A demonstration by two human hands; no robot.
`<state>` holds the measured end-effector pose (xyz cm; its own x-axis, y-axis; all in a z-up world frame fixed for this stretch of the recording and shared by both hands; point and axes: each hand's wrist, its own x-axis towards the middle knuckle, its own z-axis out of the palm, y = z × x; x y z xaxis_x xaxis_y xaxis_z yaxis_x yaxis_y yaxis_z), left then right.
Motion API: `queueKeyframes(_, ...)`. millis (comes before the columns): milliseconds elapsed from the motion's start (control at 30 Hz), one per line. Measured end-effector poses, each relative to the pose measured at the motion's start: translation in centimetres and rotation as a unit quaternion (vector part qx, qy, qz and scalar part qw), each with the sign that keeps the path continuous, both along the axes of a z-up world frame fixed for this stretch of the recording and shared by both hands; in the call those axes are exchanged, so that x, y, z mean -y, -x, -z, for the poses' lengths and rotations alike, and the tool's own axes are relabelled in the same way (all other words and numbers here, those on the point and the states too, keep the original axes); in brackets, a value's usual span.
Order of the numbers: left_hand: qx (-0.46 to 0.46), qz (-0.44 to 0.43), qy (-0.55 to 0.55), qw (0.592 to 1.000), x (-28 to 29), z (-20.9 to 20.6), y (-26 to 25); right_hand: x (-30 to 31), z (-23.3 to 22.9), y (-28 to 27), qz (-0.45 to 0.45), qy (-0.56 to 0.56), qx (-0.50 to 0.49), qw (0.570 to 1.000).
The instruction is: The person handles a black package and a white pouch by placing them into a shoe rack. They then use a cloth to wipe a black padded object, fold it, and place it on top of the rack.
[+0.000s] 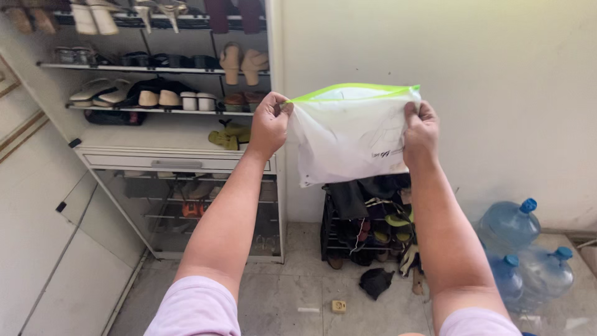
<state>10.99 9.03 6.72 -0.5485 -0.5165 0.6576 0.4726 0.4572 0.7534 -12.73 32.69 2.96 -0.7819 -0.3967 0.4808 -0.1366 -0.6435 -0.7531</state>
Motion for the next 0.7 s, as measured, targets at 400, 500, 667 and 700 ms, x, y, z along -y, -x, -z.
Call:
queueKeyframes(400,-0.178,0.060,-0.220,0.957,6.9,-0.1,-9.2,6.3,-0.4,-14.6,-0.244,0.020,0.055,0.968)
queueKeyframes(500,-0.169,0.051,-0.208,0.962,9.4,0.1,-11.4,8.1,0.9,-16.9,-0.252,0.018,0.084,0.964)
queueKeyframes(667,-0.049,0.074,-0.149,0.985,13.5,-0.7,-17.1,10.5,1.3,-19.3,-0.182,0.058,0.091,0.977)
queueKeyframes(700,-0.004,0.062,-0.098,0.993,14.0,-0.9,-18.6,10.7,1.1,-19.8,-0.123,0.047,0.048,0.990)
